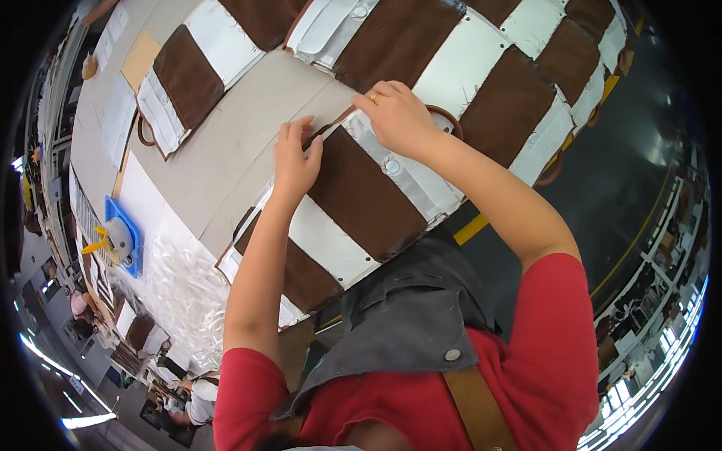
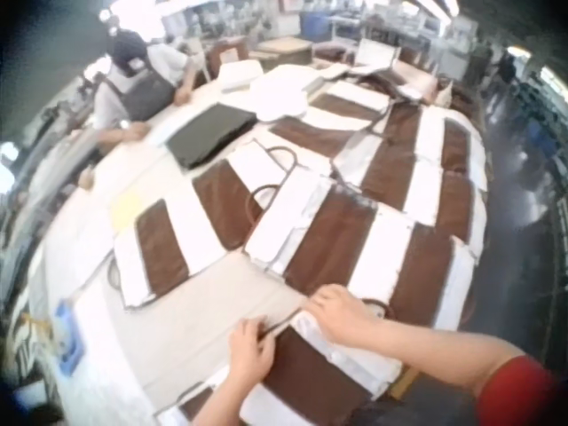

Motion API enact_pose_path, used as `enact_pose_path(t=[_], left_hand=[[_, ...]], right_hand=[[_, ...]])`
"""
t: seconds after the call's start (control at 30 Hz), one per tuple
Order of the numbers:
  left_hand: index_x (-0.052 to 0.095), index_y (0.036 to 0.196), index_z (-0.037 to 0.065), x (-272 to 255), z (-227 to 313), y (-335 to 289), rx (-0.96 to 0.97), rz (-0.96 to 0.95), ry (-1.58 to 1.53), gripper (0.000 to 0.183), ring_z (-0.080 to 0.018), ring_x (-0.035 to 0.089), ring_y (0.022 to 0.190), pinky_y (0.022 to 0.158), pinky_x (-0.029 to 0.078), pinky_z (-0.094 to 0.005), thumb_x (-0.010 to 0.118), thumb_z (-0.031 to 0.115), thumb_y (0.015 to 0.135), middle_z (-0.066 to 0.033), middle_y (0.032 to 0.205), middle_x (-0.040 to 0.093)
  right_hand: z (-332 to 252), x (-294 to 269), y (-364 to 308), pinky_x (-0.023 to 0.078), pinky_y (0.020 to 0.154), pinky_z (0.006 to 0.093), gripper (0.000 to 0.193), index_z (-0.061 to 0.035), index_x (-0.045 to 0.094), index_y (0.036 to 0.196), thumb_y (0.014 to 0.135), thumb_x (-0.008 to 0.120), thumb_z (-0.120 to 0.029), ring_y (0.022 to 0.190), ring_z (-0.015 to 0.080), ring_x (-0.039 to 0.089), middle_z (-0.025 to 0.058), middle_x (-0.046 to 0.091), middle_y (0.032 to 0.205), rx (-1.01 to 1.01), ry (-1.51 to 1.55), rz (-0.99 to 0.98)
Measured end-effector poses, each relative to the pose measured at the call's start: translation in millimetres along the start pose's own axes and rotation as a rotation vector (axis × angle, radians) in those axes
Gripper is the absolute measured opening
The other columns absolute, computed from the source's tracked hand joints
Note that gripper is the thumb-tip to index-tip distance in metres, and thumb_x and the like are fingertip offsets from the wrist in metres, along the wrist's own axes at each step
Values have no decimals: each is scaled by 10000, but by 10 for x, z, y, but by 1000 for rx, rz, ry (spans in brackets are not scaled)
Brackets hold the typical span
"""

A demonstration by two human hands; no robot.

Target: The person aligns brown fabric pieces onto white backing sheets and uses a hammer to secure them. They repeatedly pick up the fabric, position it, and strike it with a hammer to fasten the components together on a workbench.

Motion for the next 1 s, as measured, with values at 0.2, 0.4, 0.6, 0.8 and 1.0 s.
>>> enact_pose_path(t=[0.2, 0.4, 0.6, 0.8, 1.0], left_hand=[[598, 923, 66, 101, -44, 37, 73, 0, -35, 128, -274, 555, 875, 745, 394, -379, 650, 109, 815, -92, 924, 579], [588, 800, 62, 200, -37, 153, 64, 44, -97, 67, -262, 555, 743, 686, 376, -386, 644, 93, 817, -65, 786, 584], [585, 786, 59, 199, -18, 157, -60, -6, -130, 66, -268, 550, 730, 662, 364, -375, 638, 82, 817, -66, 767, 582], [656, 959, 48, 127, -48, 16, 267, 79, -23, 187, -261, 556, 825, 767, 421, -367, 613, -24, 792, -77, 891, 594], [657, 1100, 70, 133, -108, -72, 473, 57, 126, 447, -231, 542, 820, 764, 421, -351, 593, -100, 691, -29, 882, 578]], right_hand=[[-112, 220, -63, 469, 949, 354, 300, -54, 630, 1075, 780, 600, -5, 1100, 252, 563, 75, 598, 1150, -186, 42, 48], [-123, 258, -58, 491, 911, 354, 339, -85, 638, 1123, 795, 602, -5, 1097, 256, 569, 76, 593, 1166, -176, -9, 17], [-193, 296, -74, 483, 934, 341, 389, -84, 645, 1108, 734, 605, 13, 1134, 235, 540, 62, 591, 1151, -164, -142, 17], [-208, 299, -76, 478, 948, 351, 419, -77, 623, 1137, 726, 605, -1, 1151, 230, 527, 71, 591, 1153, -181, -199, 35], [-167, 370, -91, 488, 931, 330, 376, -52, 613, 1118, 748, 594, 5, 1138, 218, 539, 52, 603, 1137, -88, -154, 57]])
Point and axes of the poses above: each hand's wrist, its own y-axis towards the middle knuckle, its own x-axis out of the palm, z = x × y, the point moved 3 cm from there along y, towards the middle knuckle
